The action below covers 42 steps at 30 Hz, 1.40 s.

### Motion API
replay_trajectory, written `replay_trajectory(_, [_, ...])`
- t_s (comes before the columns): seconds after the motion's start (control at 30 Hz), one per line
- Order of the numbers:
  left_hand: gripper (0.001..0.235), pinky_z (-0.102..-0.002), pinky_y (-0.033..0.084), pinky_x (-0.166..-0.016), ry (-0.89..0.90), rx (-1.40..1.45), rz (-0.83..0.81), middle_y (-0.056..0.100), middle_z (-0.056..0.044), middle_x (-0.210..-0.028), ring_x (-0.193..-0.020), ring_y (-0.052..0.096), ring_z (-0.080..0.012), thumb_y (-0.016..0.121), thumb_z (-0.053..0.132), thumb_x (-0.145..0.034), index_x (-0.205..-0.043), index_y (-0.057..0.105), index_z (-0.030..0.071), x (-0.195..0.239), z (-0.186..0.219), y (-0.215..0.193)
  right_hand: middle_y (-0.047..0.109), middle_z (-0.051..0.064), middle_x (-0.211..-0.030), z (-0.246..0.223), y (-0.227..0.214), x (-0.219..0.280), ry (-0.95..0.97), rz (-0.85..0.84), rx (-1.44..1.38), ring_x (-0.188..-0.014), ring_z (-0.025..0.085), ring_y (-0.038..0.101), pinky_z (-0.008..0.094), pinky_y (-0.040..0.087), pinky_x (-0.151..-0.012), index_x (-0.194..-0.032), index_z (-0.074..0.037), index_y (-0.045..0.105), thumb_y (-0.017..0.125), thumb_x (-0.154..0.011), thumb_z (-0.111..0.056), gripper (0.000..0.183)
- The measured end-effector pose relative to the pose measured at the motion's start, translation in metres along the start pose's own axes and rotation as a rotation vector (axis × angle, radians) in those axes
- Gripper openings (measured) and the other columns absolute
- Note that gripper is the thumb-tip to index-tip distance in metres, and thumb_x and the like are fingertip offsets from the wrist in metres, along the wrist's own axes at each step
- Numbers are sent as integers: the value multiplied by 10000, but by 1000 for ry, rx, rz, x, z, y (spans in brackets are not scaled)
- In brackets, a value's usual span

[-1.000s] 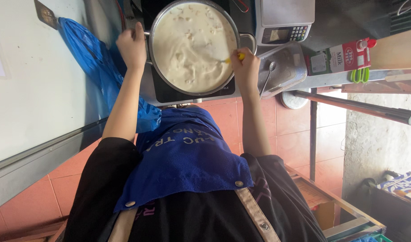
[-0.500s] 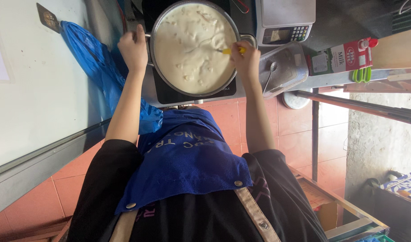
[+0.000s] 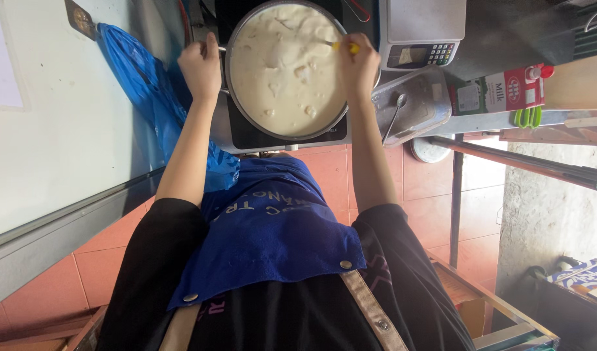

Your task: The person stirs a thick white mixture in a metal pot on an induction cooktop using a yellow-handled spoon. The mixture is continuously stirred to maintain consistency while heating.

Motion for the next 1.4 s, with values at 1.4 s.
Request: replay_trajectory(1.4, [508,-382,438,-515,19,-40,75,622,-153,-572,-484,580,-226,686,304,-1035,-667,642,-43,3,7,-6,748,89,-770,-32,55,11,113,-427,-202,-594,99,710,234,559,-500,-1046,21,752,693,-997,-102,146])
Point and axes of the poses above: each hand's wrist, its own x-axis away from the middle knuckle, its own y-axis out of the palm, z = x × y, the point moved 9 cm from there along -x, towards the middle knuckle
